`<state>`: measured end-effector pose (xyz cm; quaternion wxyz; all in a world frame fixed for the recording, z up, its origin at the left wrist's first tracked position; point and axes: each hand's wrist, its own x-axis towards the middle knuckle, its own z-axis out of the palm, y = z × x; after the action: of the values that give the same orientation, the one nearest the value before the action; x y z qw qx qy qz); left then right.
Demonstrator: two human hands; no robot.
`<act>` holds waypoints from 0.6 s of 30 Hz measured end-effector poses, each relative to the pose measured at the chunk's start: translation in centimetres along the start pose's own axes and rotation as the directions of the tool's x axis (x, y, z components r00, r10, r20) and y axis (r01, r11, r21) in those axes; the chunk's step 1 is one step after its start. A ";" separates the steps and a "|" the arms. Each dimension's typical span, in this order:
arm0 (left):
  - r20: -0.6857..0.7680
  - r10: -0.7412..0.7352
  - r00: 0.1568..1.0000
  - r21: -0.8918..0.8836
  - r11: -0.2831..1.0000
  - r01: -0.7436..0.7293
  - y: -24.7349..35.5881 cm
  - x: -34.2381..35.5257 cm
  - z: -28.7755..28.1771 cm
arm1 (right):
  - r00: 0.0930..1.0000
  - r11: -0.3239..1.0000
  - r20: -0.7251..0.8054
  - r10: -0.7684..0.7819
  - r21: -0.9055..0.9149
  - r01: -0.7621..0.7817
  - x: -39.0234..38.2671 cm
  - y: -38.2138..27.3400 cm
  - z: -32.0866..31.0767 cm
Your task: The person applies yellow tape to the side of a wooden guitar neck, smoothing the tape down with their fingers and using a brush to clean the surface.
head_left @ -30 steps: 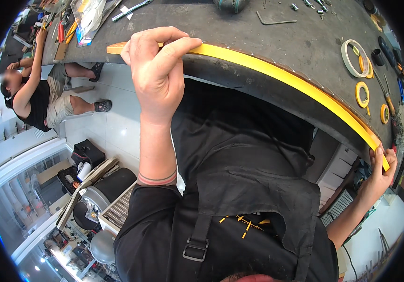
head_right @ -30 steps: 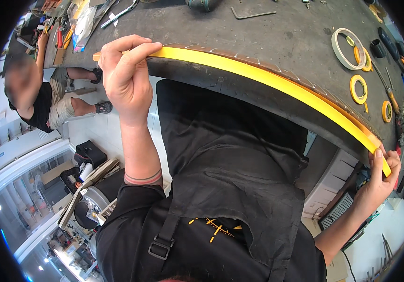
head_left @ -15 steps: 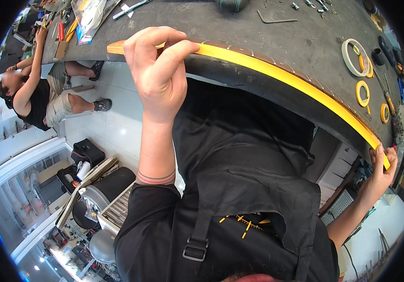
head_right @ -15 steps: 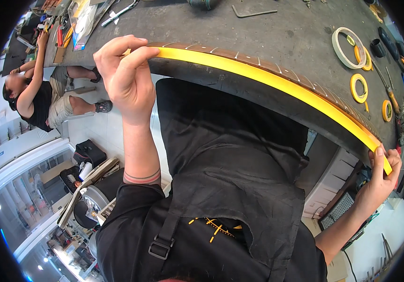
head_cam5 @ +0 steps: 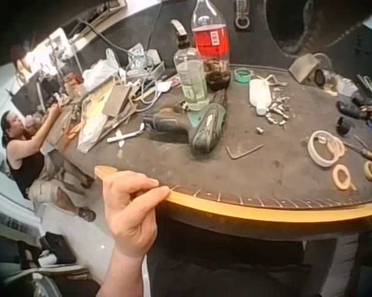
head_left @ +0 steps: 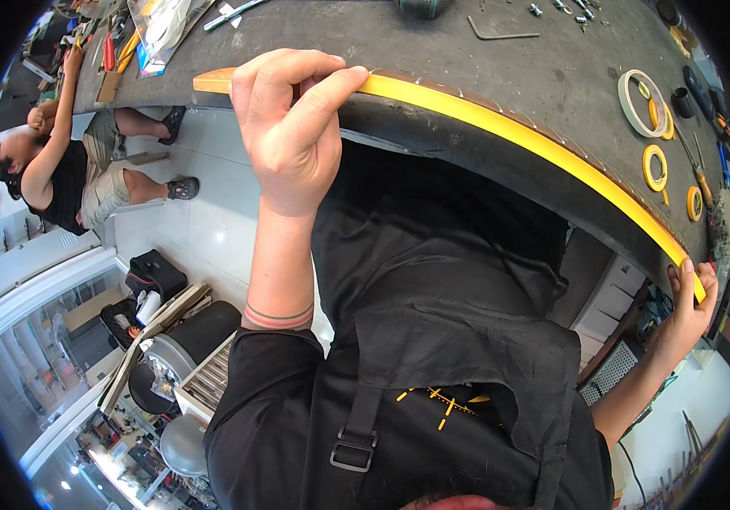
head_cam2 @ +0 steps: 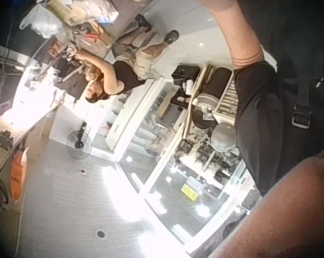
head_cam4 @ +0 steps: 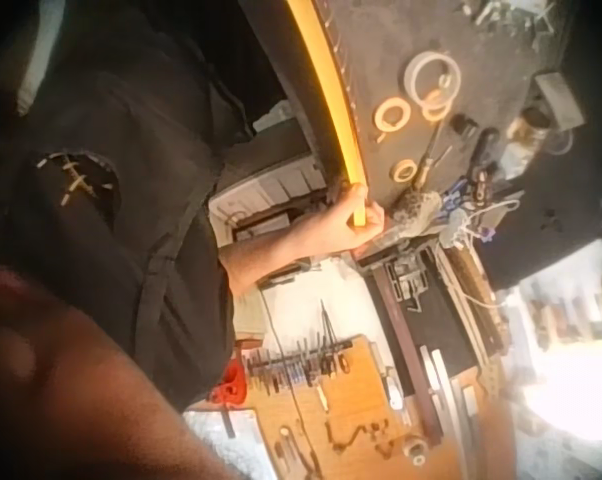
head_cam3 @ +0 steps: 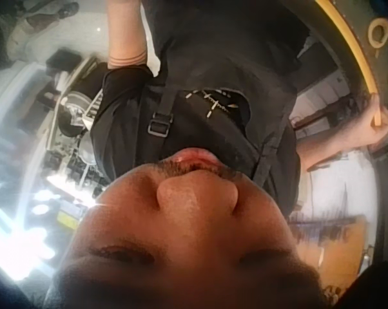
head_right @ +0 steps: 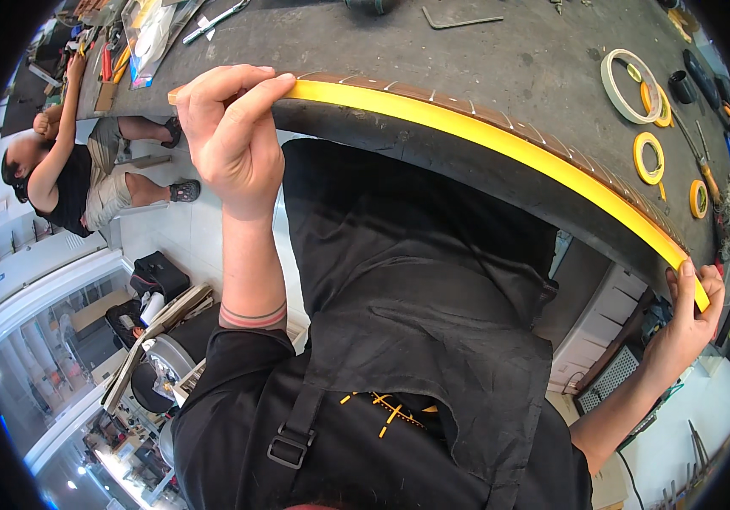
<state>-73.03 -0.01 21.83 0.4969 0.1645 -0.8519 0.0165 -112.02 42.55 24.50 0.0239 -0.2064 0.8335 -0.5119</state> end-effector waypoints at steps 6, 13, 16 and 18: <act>0.003 0.030 1.000 -0.018 0.999 -0.030 -0.2 -0.4 0.3 | 1.000 1.000 -0.026 -0.009 -0.012 0.009 0.0 -0.5 0.1; 0.061 0.073 0.995 0.008 0.997 -0.074 -0.1 -0.8 -0.4 | 1.000 1.000 0.027 0.017 -0.011 -0.016 -0.1 -1.0 0.4; 0.073 0.086 0.994 0.010 0.996 -0.087 -0.1 -0.9 -0.2 | 1.000 1.000 0.019 0.025 -0.012 -0.025 0.1 -0.7 -0.1; 0.071 0.095 0.993 0.015 0.995 -0.097 -0.2 -1.0 0.1 | 1.000 1.000 0.014 0.024 -0.002 -0.024 0.1 -1.0 -0.1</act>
<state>-72.58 0.05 20.90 0.4640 0.1283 -0.8755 0.0425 -111.85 42.20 25.47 0.0356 -0.1999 0.8362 -0.5094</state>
